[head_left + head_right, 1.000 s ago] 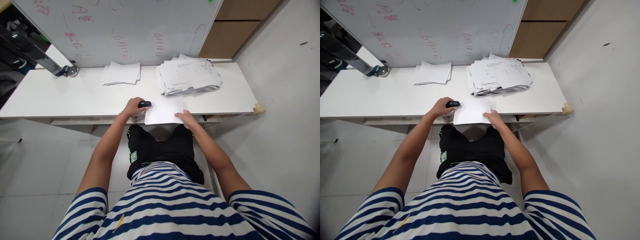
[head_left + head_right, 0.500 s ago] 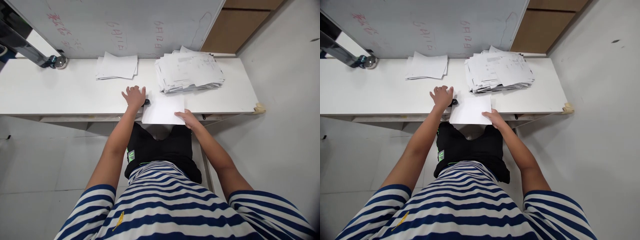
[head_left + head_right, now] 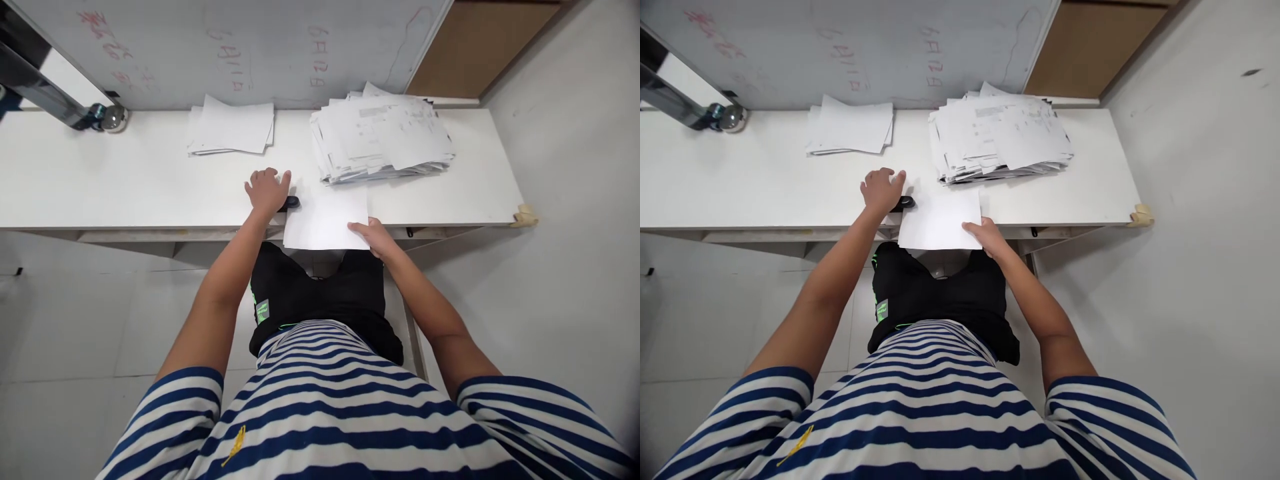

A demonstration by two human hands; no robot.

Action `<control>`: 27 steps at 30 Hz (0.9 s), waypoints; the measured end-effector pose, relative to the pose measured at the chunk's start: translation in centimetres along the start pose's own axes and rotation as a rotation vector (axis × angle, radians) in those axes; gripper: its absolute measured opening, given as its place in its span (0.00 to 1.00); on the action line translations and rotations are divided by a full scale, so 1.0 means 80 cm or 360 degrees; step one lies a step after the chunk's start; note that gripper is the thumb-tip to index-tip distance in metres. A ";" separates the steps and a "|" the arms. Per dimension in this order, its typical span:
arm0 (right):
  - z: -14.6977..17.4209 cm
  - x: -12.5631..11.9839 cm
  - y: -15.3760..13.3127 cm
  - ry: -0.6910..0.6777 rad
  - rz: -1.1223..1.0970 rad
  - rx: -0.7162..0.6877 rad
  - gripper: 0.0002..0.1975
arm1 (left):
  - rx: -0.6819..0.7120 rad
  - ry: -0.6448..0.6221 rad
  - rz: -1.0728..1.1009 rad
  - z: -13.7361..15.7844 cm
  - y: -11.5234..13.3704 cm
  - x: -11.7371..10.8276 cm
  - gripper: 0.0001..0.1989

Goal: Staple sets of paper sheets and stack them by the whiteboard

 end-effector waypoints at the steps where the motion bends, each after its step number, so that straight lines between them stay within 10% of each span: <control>1: -0.001 0.000 0.002 0.0023 0.0009 -0.0013 0.15 | -0.0037 0.0018 0.0057 0.001 0.003 -0.006 0.22; 6: -0.008 -0.001 0.005 0.0143 0.0086 -0.0070 0.14 | 0.0128 0.0212 0.0493 0.040 0.029 -0.048 0.24; 12: -0.005 -0.016 -0.041 0.0267 0.0441 -0.0404 0.17 | 0.0634 -0.0235 -0.0338 0.094 0.025 -0.030 0.20; 20: 0.032 -0.087 -0.083 0.0539 0.0568 -0.0673 0.27 | 0.0652 0.0038 -0.0706 0.087 0.002 -0.016 0.25; 27: 0.034 -0.086 -0.058 0.0502 0.0534 -0.0640 0.25 | 0.0670 0.0063 -0.0714 0.090 0.003 -0.014 0.25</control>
Point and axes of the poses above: each hand's wrist, its own z-axis away from the middle knuckle, its own x-axis out of the palm, y = z × x, the point moved 7 cm from there along -z, towards the middle knuckle, and after that the axes turned 2 degrees about -x, right-handed, at the moved point
